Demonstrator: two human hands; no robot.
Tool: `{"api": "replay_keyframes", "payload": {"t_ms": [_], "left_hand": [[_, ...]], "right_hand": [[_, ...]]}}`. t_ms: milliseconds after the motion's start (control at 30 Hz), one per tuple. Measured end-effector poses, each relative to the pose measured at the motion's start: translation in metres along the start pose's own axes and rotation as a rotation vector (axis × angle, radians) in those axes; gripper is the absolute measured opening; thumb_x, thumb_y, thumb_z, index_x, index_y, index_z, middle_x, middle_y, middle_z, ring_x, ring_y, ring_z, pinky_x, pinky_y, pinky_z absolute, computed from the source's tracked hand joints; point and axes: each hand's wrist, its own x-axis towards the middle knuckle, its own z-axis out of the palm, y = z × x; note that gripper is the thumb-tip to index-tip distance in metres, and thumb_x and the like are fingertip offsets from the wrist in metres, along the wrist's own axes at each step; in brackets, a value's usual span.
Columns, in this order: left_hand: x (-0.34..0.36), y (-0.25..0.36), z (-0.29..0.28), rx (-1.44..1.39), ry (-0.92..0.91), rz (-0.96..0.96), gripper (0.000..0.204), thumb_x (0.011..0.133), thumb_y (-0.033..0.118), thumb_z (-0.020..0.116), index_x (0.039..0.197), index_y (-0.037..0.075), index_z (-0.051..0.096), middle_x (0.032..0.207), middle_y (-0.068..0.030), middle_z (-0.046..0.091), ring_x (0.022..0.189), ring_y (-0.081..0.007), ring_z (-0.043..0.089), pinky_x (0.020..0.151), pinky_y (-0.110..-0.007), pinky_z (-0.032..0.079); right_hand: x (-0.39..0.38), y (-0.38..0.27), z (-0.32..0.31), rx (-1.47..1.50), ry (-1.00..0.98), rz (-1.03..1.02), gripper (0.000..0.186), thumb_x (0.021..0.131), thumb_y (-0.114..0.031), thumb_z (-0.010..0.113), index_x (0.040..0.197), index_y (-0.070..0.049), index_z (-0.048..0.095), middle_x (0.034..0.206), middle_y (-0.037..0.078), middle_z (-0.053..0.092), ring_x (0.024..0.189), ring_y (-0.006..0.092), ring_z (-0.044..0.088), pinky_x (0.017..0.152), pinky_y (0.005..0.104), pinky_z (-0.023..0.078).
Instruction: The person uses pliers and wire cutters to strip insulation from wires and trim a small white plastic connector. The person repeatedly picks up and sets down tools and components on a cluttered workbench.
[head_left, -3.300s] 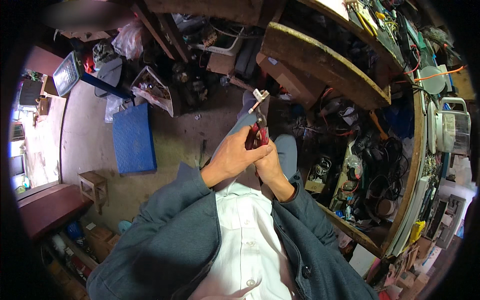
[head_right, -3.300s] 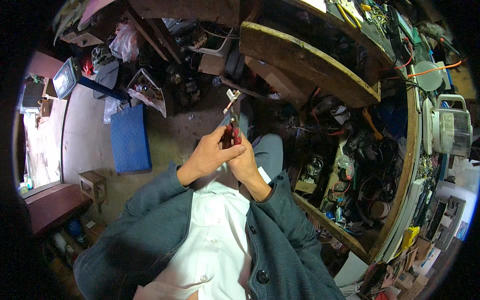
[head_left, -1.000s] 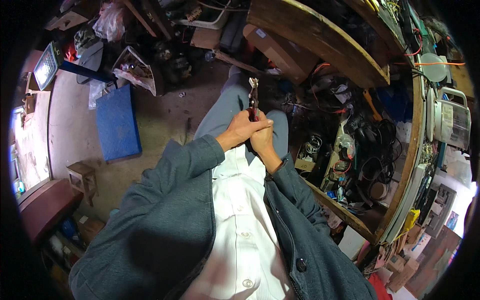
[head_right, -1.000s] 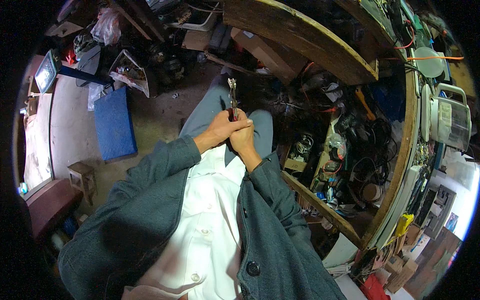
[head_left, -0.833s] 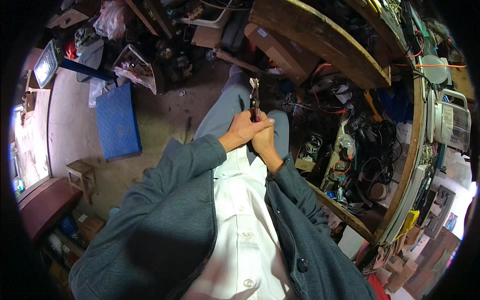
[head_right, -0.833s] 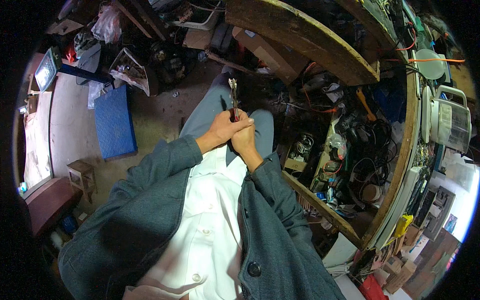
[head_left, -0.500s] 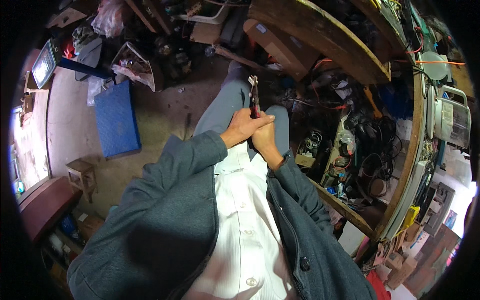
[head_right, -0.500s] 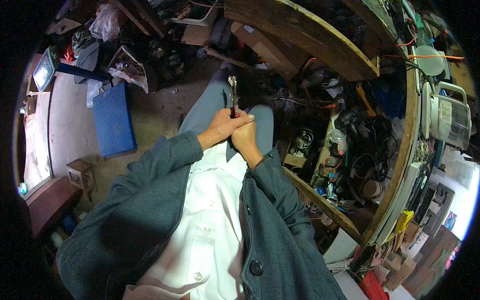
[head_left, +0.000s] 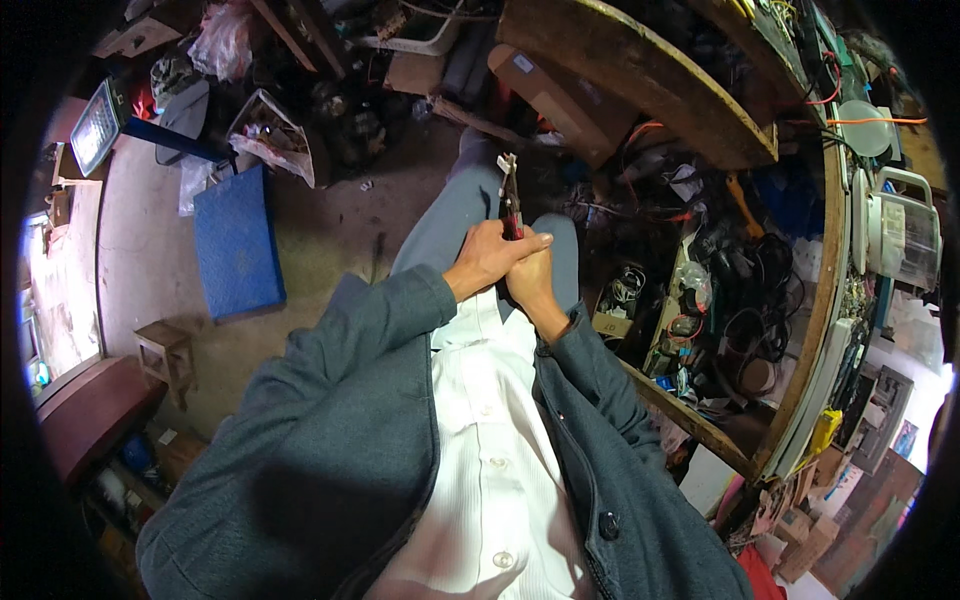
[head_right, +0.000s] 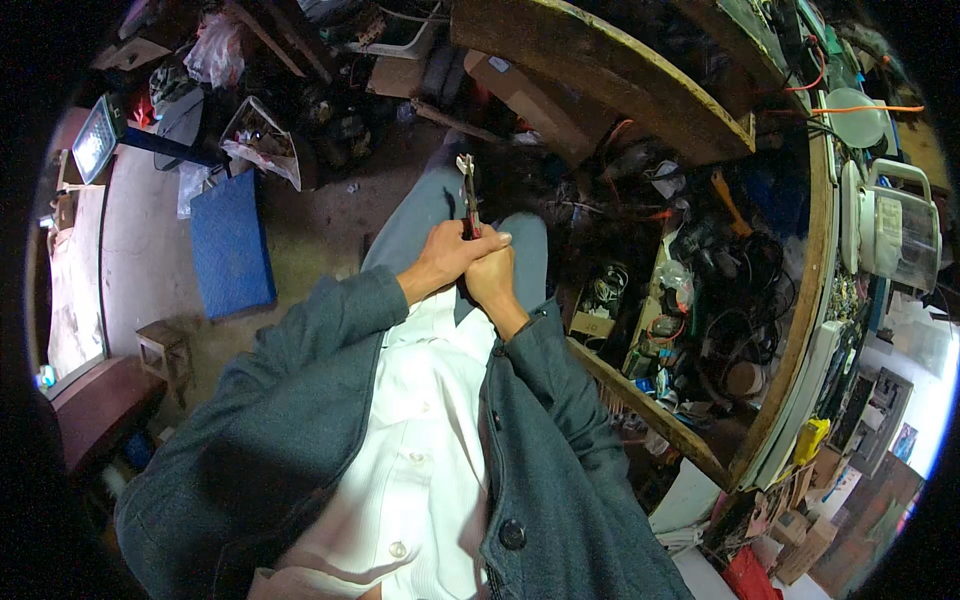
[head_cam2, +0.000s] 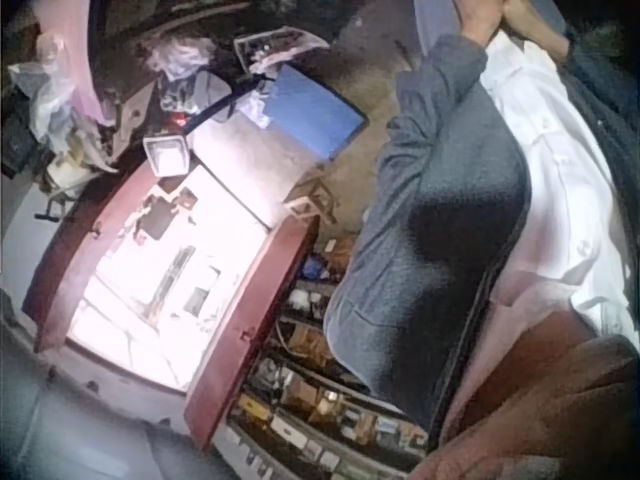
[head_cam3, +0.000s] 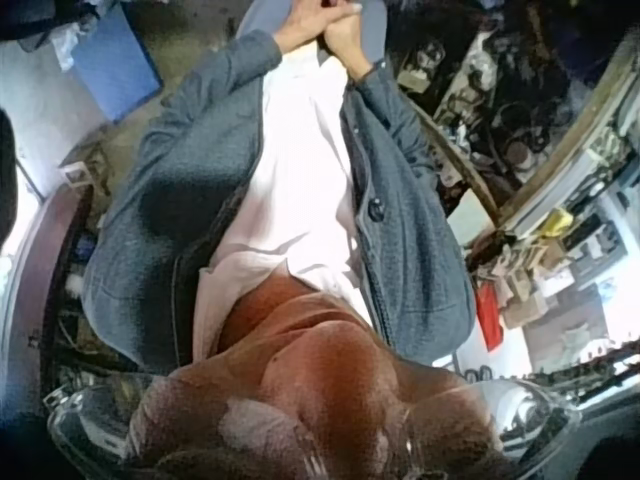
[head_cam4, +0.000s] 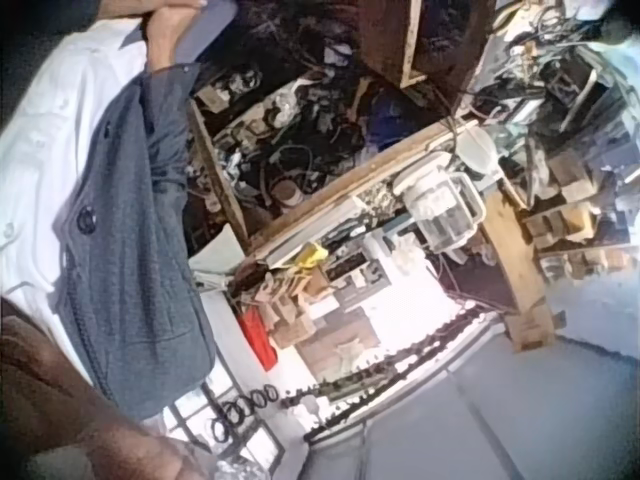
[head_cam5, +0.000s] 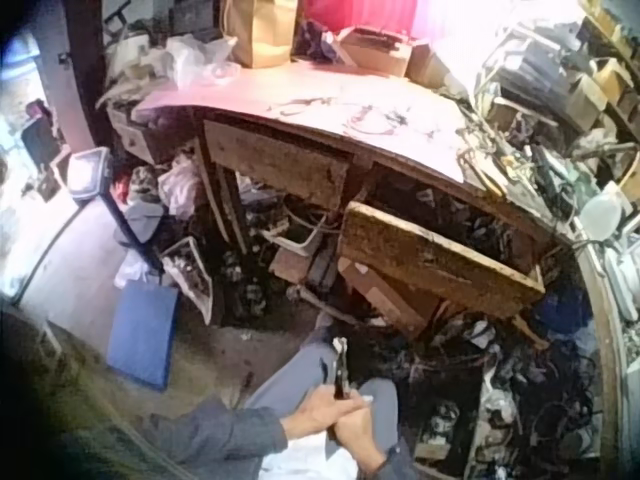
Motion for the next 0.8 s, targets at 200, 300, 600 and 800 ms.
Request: {"api": "replay_keyframes", "payload": {"t_ms": [200, 300, 600, 800], "left_hand": [[-0.002, -0.004, 0.000, 0.036, -0.028, 0.005, 0.060, 0.079, 0.054, 0.081, 0.075, -0.006, 0.071, 0.073, -0.0176, 0.071, 0.067, -0.0244, 0.069, 0.064, -0.039, 0.054], [0.002, -0.007, 0.001, 0.084, -0.015, -0.025, 0.062, 0.079, 0.055, 0.081, 0.077, -0.007, 0.071, 0.075, -0.0185, 0.071, 0.068, -0.0259, 0.070, 0.064, -0.040, 0.054], [0.007, -0.022, 0.001, -0.203, -0.155, -0.041, 0.045, 0.083, 0.045, 0.082, 0.080, 0.001, 0.071, 0.078, -0.0056, 0.068, 0.071, -0.0146, 0.062, 0.063, -0.033, 0.049], [0.015, -0.044, 0.009, -0.233, -0.159, -0.064, 0.055, 0.079, 0.048, 0.083, 0.082, -0.006, 0.071, 0.078, -0.0147, 0.070, 0.072, -0.0197, 0.067, 0.064, -0.037, 0.053]], "right_hand": [[-0.001, 0.015, 0.004, 0.032, 0.002, -0.027, 0.022, 0.091, -0.016, 0.059, 0.101, 0.002, 0.066, 0.086, 0.022, 0.071, 0.080, 0.0343, 0.071, 0.068, 0.0422, 0.052], [-0.001, 0.019, 0.003, 0.041, -0.015, -0.022, 0.021, 0.091, -0.016, 0.060, 0.099, 0.002, 0.065, 0.084, 0.022, 0.070, 0.078, 0.0346, 0.070, 0.066, 0.0428, 0.051], [-0.002, 0.000, 0.006, 0.105, -0.030, -0.074, 0.018, 0.090, -0.014, 0.059, 0.096, 0.003, 0.062, 0.082, 0.022, 0.069, 0.072, 0.0334, 0.066, 0.065, 0.0427, 0.050], [-0.011, 0.011, 0.010, 0.071, -0.032, -0.031, 0.019, 0.091, -0.013, 0.056, 0.100, 0.002, 0.063, 0.085, 0.020, 0.069, 0.079, 0.0337, 0.067, 0.069, 0.0425, 0.050]]}}
